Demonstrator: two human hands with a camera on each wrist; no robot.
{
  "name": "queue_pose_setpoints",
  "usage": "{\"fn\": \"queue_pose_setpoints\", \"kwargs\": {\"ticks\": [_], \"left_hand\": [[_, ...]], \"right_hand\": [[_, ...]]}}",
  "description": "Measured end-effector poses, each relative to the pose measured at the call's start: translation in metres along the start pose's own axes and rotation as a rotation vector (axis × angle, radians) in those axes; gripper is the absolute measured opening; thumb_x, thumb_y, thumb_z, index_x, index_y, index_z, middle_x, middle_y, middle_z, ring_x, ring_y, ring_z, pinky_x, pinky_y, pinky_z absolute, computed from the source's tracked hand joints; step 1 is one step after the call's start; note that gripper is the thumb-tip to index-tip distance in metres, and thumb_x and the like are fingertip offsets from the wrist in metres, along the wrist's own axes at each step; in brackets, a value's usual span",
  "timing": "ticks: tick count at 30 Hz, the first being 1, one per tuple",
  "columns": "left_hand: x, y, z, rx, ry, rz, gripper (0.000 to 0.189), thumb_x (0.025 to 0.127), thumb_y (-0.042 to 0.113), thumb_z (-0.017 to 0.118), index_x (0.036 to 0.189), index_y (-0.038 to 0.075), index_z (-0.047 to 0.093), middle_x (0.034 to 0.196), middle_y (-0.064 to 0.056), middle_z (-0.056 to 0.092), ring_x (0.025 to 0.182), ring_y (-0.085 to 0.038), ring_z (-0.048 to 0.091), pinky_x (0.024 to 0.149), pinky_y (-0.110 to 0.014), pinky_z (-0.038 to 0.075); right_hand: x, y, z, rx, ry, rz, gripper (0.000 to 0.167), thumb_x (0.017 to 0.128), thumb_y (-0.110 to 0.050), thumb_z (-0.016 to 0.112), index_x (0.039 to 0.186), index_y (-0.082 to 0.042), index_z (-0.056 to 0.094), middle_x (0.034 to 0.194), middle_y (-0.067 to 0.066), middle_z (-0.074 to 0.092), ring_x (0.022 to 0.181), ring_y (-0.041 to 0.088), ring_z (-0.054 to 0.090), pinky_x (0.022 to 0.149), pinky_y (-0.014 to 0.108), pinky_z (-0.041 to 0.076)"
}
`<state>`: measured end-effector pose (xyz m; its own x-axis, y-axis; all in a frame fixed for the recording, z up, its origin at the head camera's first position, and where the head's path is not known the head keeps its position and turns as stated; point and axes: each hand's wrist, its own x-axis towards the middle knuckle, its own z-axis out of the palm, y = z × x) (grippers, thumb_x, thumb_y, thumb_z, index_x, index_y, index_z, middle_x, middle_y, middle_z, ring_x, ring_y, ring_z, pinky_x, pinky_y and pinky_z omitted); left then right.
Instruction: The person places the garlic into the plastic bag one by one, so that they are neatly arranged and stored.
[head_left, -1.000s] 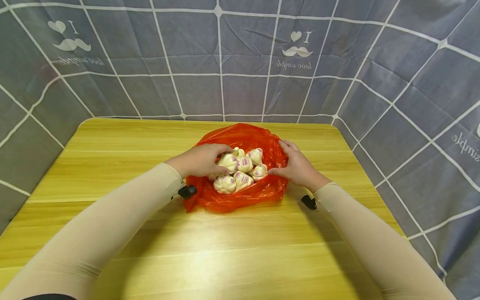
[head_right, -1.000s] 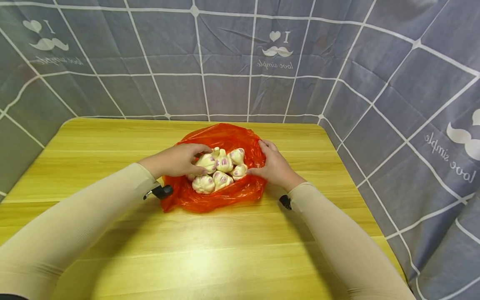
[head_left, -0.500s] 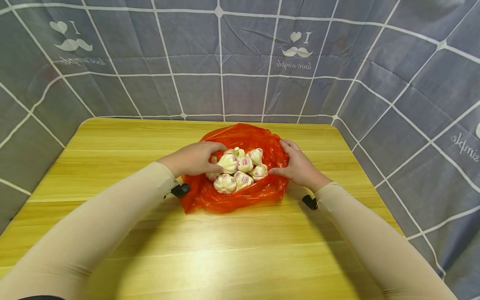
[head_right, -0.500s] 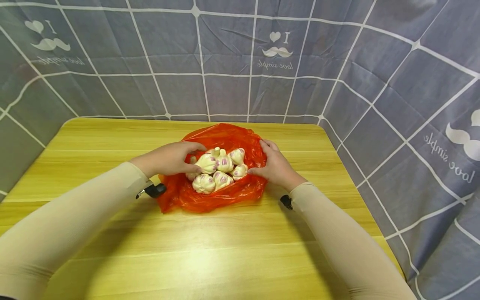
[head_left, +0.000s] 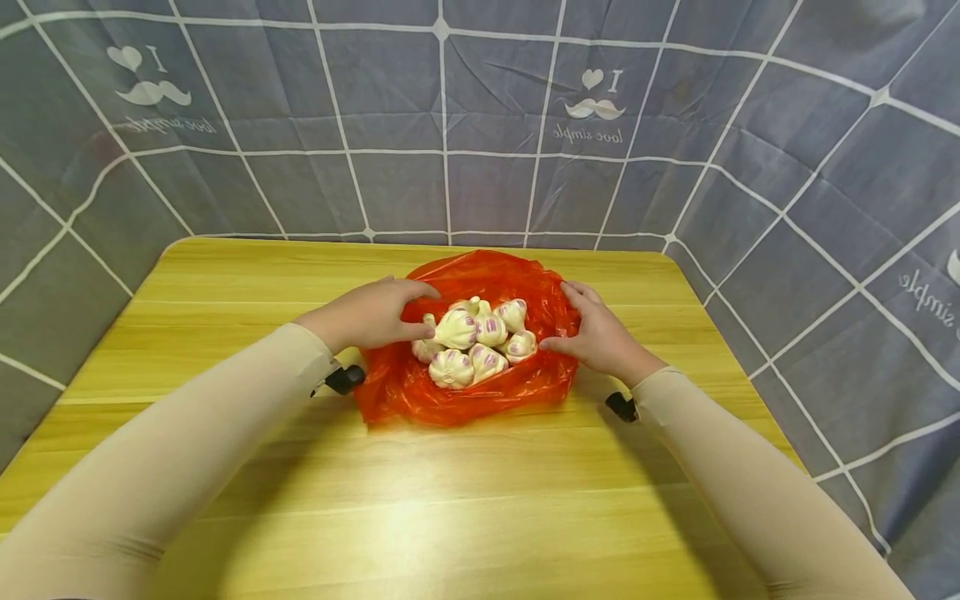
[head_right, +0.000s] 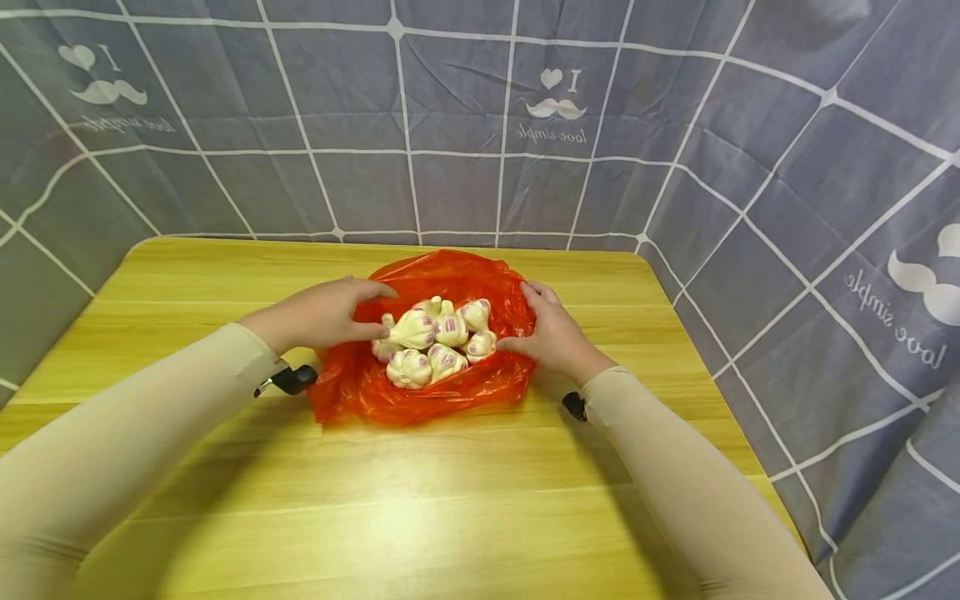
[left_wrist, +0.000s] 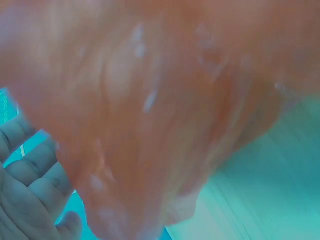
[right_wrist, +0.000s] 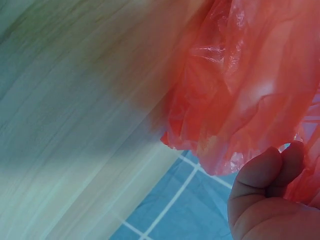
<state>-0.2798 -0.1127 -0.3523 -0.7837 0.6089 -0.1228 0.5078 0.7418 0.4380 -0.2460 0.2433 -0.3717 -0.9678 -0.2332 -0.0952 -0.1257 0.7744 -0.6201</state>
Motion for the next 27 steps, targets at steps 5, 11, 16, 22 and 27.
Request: {"fn": "queue_pose_setpoints", "kwargs": {"ticks": [5, 11, 16, 22, 27], "left_hand": [[-0.006, -0.004, -0.003, -0.004, 0.061, -0.014, 0.057, 0.098, 0.037, 0.074, 0.147, 0.012, 0.059, 0.145, -0.011, 0.065, 0.141, -0.039, 0.053, 0.127, -0.057, 0.033], [-0.013, -0.013, -0.005, -0.046, 0.129, -0.032, 0.058, 0.098, 0.035, 0.074, 0.148, 0.01, 0.058, 0.15, -0.015, 0.06, 0.143, -0.039, 0.051, 0.123, -0.059, 0.038], [-0.021, -0.021, -0.01, -0.072, 0.174, -0.067, 0.059, 0.1, 0.036, 0.072, 0.15, 0.009, 0.055, 0.156, -0.016, 0.054, 0.148, -0.04, 0.046, 0.125, -0.061, 0.034], [-0.031, -0.029, -0.014, -0.073, 0.212, -0.089, 0.06, 0.101, 0.035, 0.069, 0.152, 0.008, 0.052, 0.159, -0.016, 0.052, 0.15, -0.041, 0.044, 0.125, -0.062, 0.033], [-0.039, -0.035, -0.018, -0.056, 0.232, -0.114, 0.059, 0.103, 0.035, 0.066, 0.153, 0.008, 0.051, 0.16, -0.017, 0.05, 0.151, -0.042, 0.042, 0.125, -0.064, 0.033]], "right_hand": [[-0.001, 0.001, -0.001, 0.002, 0.007, -0.012, 0.107, 0.087, -0.027, 0.088, 0.168, -0.003, 0.022, 0.173, 0.019, 0.02, 0.154, 0.045, 0.034, 0.125, 0.058, 0.035], [-0.001, 0.003, 0.0, 0.003, 0.019, -0.025, 0.107, 0.086, -0.026, 0.088, 0.167, -0.003, 0.023, 0.172, 0.019, 0.022, 0.152, 0.045, 0.037, 0.124, 0.057, 0.037], [-0.002, 0.002, -0.002, 0.011, 0.024, -0.029, 0.108, 0.087, -0.028, 0.088, 0.168, -0.004, 0.022, 0.173, 0.019, 0.021, 0.152, 0.045, 0.037, 0.124, 0.058, 0.036], [-0.004, 0.002, -0.005, 0.023, 0.021, -0.028, 0.107, 0.087, -0.028, 0.088, 0.168, -0.006, 0.022, 0.174, 0.017, 0.02, 0.152, 0.044, 0.038, 0.124, 0.058, 0.038], [-0.006, 0.002, -0.007, 0.021, 0.023, -0.035, 0.106, 0.087, -0.027, 0.087, 0.168, -0.006, 0.022, 0.174, 0.017, 0.02, 0.152, 0.044, 0.038, 0.122, 0.059, 0.039]]}}
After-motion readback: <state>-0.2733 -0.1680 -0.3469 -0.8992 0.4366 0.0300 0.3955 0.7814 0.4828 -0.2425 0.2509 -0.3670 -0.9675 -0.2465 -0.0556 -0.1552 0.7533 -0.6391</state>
